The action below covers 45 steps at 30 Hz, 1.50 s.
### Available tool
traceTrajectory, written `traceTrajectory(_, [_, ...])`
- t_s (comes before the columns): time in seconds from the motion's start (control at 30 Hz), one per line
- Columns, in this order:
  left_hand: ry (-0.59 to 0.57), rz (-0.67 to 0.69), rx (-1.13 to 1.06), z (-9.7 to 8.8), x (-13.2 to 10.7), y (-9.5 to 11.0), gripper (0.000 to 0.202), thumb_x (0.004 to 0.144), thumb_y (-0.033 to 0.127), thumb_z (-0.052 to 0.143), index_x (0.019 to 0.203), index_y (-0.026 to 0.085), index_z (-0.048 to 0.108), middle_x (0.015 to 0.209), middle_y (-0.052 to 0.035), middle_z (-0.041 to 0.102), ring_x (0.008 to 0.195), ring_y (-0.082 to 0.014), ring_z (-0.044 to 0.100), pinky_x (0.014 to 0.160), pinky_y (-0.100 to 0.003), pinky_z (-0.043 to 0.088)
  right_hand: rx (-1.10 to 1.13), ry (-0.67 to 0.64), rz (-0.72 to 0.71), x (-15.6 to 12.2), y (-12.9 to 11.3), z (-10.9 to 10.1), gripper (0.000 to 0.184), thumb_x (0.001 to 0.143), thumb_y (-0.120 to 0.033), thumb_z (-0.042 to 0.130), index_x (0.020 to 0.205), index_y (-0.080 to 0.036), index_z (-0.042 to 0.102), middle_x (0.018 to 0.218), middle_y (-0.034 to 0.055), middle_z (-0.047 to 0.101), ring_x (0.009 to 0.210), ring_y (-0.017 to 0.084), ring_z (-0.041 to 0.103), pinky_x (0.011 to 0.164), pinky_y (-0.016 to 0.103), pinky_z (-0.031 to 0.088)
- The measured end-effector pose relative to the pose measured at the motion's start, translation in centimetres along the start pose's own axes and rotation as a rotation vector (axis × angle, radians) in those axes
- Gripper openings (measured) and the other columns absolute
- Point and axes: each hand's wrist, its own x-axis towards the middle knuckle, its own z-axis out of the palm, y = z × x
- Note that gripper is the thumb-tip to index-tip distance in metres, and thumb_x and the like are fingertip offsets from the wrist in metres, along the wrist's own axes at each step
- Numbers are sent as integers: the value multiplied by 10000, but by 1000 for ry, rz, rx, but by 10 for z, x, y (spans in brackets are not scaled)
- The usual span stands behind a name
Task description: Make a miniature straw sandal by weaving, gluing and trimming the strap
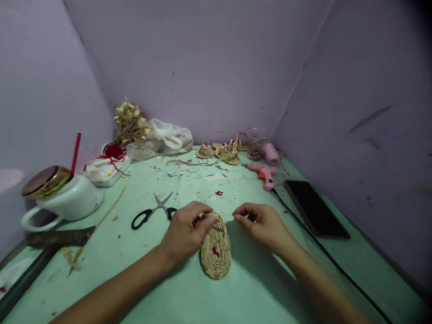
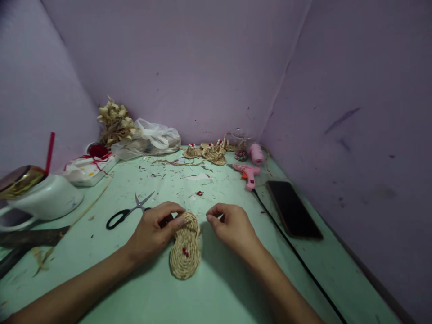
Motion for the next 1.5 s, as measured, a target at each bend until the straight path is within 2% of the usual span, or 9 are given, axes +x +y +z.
traceTrajectory(0.13, [164,-257,-41,-5,-4,-9,134,776,248,497,787,162,600,626,0,587,505,-108,499,471,-234,397,198,-282,152,-3,2,6,90,672,-138,559,631,-169,634,432,-34,543,364,92,449,331,182,310])
traceTrajectory(0.2, [95,-452,-146,-7,-6,-10,96,739,194,480,754,157,567,507,35,523,388,-84,436,376,-204,341,317,-347,251,-6,-2,11,82,653,-116,563,693,-172,607,416,-58,523,339,84,433,323,176,312])
traceTrajectory(0.27, [-43,-610,-286,-6,-7,-8,147,708,161,460,825,148,547,489,47,518,325,-73,407,307,-182,295,401,-383,348,-8,-7,14,116,645,-94,556,727,-174,572,407,-73,516,325,75,420,320,169,311])
traceTrajectory(0.37, [-162,-732,-422,-2,-7,-3,304,682,156,468,981,120,506,536,36,550,308,-75,420,257,-168,281,438,-416,476,-6,-12,17,112,625,-82,567,696,-167,547,391,-74,507,330,71,417,323,163,305])
traceTrajectory(0.47, [-143,-729,-496,0,-7,-3,324,659,157,507,979,106,505,533,35,547,322,-69,423,254,-156,297,506,-378,523,-3,-15,19,136,589,-103,600,693,-166,538,414,-71,518,359,72,432,350,170,329])
traceTrajectory(0.67, [-16,-675,-608,-1,-6,-5,188,630,182,594,801,111,563,543,23,534,418,-77,465,300,-156,359,644,-300,531,-5,-18,17,249,511,-197,671,737,-162,571,534,-56,566,459,93,497,435,213,407])
traceTrajectory(0.83, [52,-708,-703,3,-5,-6,167,642,212,613,762,104,570,467,13,542,384,-86,474,331,-178,375,726,-225,502,-4,-18,18,211,487,-226,708,657,-147,611,539,-27,591,507,111,530,502,236,407])
traceTrajectory(1.03, [96,-741,-731,4,-4,-8,169,612,184,624,743,76,625,460,-10,571,379,-84,472,343,-180,363,732,-115,532,-3,-20,20,181,459,-162,718,631,-125,676,573,21,658,513,118,541,528,245,412])
traceTrajectory(1.5, [191,-734,-633,8,-3,-13,118,578,162,599,647,78,645,415,7,552,331,-63,433,339,-174,307,771,-45,570,-5,-25,24,167,461,-69,677,617,-122,703,524,-2,666,455,80,535,467,183,414])
